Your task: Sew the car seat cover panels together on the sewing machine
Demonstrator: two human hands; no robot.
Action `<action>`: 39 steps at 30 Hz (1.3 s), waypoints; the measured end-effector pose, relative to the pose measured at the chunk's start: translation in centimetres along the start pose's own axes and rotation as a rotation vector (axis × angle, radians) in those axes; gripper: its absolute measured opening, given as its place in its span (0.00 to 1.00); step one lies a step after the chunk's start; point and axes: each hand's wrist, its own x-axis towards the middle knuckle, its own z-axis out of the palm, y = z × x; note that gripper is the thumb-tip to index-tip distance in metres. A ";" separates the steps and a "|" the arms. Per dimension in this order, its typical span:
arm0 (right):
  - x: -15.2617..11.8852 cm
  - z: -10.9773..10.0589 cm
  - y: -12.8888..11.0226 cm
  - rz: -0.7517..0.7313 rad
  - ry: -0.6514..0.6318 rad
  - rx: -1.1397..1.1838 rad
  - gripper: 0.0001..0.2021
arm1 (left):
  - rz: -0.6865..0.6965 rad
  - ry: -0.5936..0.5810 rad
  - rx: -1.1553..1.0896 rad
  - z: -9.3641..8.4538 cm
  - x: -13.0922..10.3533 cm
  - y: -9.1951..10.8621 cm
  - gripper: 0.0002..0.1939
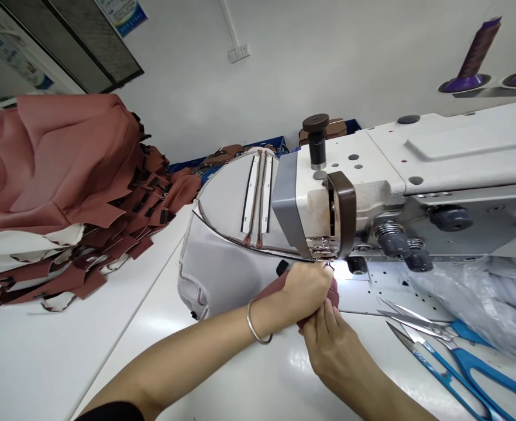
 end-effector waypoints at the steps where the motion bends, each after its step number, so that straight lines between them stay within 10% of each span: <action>1: 0.0 -0.1 0.1 -0.008 -0.013 0.000 0.08 | 0.018 -0.013 0.025 -0.1 -0.1 0.0 0.06; 8: 0.1 -0.5 0.2 -0.012 -0.012 0.031 0.14 | 0.156 -0.115 0.206 -0.1 -0.8 -0.2 0.05; 39: 0.6 0.5 1.4 -0.034 0.019 0.176 0.07 | 0.193 0.136 0.255 -0.1 -0.4 -0.8 0.04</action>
